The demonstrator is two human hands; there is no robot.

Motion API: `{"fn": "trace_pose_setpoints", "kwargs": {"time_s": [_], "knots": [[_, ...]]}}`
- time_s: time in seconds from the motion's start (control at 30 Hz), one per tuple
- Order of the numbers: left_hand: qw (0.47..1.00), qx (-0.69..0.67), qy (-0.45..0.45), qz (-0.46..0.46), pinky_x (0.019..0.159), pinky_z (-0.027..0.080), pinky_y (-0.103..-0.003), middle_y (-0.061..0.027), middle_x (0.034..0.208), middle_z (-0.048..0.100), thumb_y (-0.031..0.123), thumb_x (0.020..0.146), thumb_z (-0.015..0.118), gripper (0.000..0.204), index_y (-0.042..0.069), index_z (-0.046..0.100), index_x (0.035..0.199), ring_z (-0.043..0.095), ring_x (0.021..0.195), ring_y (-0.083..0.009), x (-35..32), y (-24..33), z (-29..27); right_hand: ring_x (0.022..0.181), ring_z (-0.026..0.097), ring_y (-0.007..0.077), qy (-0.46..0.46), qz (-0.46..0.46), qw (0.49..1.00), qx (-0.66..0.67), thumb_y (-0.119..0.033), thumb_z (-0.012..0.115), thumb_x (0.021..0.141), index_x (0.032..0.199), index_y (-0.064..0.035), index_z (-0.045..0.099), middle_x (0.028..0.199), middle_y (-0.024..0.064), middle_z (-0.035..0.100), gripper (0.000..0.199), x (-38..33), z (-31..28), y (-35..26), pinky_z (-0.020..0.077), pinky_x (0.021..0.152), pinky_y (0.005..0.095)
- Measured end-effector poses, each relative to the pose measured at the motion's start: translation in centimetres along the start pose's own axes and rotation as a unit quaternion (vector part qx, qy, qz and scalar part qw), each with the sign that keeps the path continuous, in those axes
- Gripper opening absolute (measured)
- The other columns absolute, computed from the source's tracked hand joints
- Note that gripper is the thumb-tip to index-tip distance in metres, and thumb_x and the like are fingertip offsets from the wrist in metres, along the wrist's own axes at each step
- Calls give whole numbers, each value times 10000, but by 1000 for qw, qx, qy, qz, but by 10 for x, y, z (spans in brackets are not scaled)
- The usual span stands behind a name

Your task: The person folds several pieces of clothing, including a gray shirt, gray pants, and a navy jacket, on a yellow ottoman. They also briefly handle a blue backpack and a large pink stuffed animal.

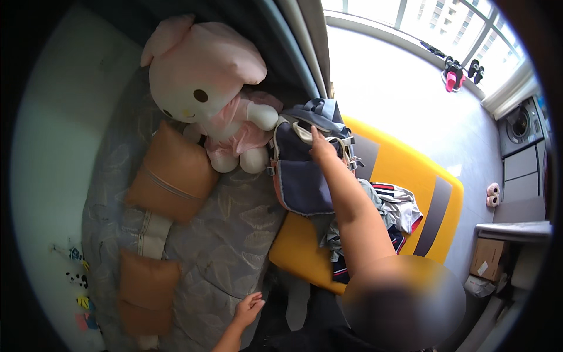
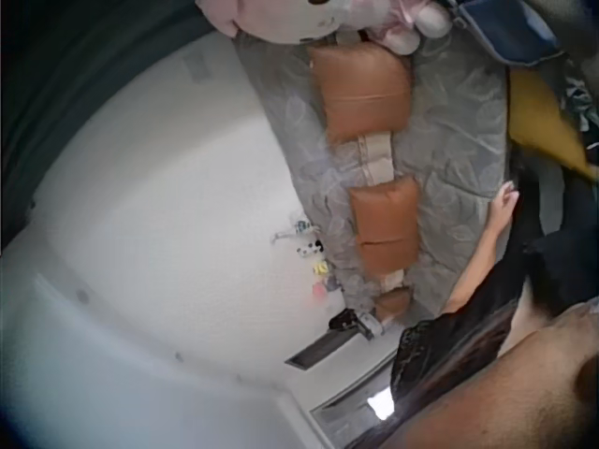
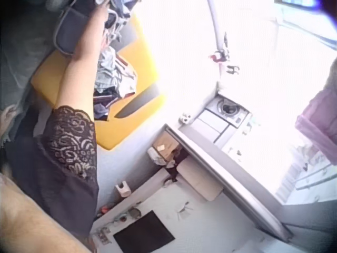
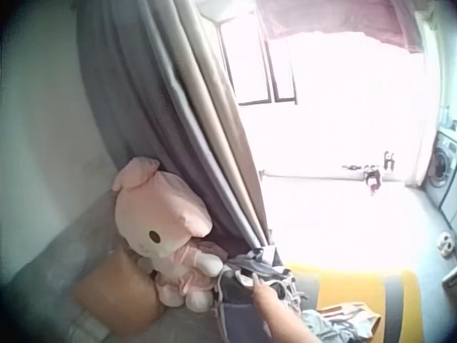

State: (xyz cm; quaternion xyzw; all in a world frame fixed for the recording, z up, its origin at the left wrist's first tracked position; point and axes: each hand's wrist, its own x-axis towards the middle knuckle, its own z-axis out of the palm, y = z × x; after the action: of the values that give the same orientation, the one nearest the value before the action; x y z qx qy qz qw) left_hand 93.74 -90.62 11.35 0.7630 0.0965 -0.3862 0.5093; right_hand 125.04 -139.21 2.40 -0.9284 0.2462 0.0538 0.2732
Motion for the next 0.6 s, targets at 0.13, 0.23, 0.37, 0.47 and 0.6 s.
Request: {"fn": "trace_pose_setpoints", "kwargs": {"time_s": [0.13,0.23,0.37,0.47,0.6], "knots": [[986,127,-26,107,857,490,-321,-123,1130,647,201,854,675,377,30,591,1179,632,1023,-203,12,61,31,901,609,356,108,-108,988,-34,-178,645,802,1025,-72,609,957,127,644,250,-19,1,10,488,793,434],[979,134,-11,153,838,500,-322,-117,1077,667,185,844,683,350,32,608,1149,649,978,-208,19,62,24,762,521,311,221,-296,928,55,-137,603,775,724,-76,532,737,104,538,106,-103,-21,-24,428,707,398],[965,139,-8,222,805,509,-310,-118,998,682,153,832,685,316,32,628,1119,661,914,-199,38,101,20,725,474,264,159,-366,916,41,-129,597,721,722,-97,512,728,70,482,90,-225,-44,-14,406,681,361],[948,100,11,303,812,511,-315,-122,1016,676,124,827,686,328,21,619,1131,657,927,-207,52,142,21,748,468,239,41,-406,913,-20,-106,576,674,744,-105,526,758,50,474,85,-313,-43,-10,412,702,338],[806,221,142,531,1030,355,-427,-236,1375,419,179,768,746,756,34,353,1398,424,1257,-379,81,203,24,796,496,226,48,-332,941,-42,-133,589,677,742,-127,562,760,33,495,71,-402,-5,0,415,716,345]]}}
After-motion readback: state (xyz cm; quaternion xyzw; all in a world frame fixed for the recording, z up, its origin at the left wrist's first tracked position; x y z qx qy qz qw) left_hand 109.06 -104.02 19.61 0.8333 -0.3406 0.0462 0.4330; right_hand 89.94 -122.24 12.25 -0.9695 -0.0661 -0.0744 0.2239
